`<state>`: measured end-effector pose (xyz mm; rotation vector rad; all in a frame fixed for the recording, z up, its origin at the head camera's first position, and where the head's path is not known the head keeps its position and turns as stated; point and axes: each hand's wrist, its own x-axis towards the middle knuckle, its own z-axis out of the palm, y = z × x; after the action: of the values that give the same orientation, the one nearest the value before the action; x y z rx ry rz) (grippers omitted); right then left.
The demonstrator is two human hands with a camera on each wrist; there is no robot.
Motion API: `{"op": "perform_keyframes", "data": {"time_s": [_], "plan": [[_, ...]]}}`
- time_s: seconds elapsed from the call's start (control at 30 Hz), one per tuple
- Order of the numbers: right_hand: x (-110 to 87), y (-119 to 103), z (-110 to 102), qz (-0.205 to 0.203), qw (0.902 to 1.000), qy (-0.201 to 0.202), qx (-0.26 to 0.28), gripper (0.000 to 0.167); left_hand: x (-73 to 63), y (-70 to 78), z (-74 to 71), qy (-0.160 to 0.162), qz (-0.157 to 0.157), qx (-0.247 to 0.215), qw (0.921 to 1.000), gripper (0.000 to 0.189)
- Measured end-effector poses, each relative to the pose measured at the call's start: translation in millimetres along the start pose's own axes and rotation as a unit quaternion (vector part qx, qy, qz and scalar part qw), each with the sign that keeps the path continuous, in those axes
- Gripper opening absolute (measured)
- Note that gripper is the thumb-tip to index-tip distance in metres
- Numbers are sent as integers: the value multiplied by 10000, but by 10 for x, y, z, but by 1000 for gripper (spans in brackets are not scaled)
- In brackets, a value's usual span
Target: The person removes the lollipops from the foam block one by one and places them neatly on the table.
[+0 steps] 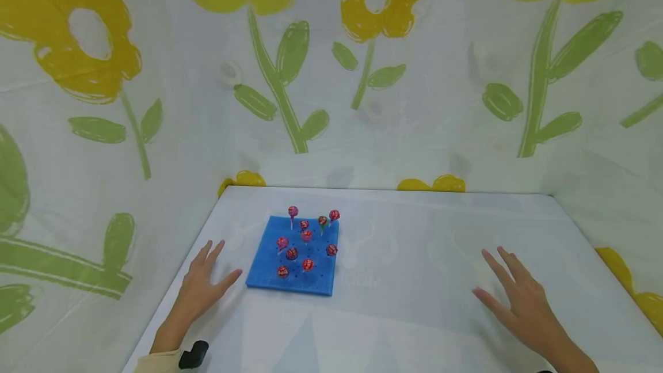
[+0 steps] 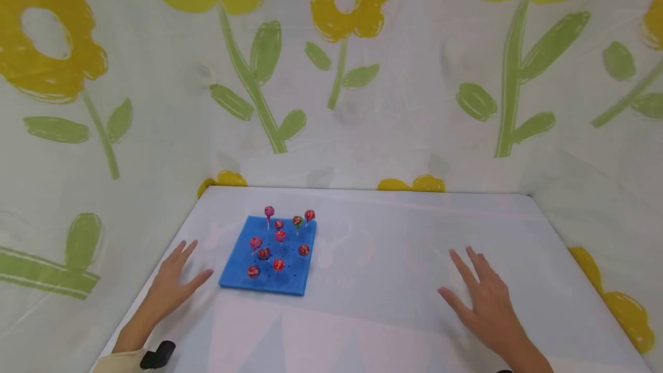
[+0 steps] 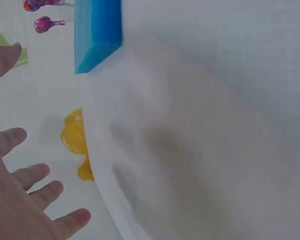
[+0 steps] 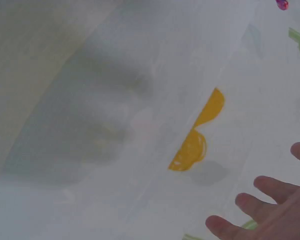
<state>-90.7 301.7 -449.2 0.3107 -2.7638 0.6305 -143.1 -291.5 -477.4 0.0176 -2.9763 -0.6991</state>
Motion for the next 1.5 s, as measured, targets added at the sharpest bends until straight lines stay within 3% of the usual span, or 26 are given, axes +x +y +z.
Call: {"op": "perform_keyframes", "data": {"time_s": [0.4,0.57,0.77,1.03,1.27,1.5], "plan": [[291,-325,259,-331,9950,-137,929,75,173,168,165,-52,-84,-1013,9948,79],[416,-454,404,-528,9920,-130,1138,72,259,244,267,-11,-14,-1604,9871,73],[558,-653,592,-532,9856,-265,1583,64,303,312,352,-85,-373,-2207,9746,70],[693,-943,836,-406,9733,-684,2152,60,400,325,456,-208,-838,-2286,9697,71],[820,-1193,1087,21,9566,-914,2768,53,430,381,587,-47,-691,-2189,9733,66],[917,-1395,1369,329,9378,-839,3354,48,441,357,598,-151,-881,-2182,9718,64]]}}
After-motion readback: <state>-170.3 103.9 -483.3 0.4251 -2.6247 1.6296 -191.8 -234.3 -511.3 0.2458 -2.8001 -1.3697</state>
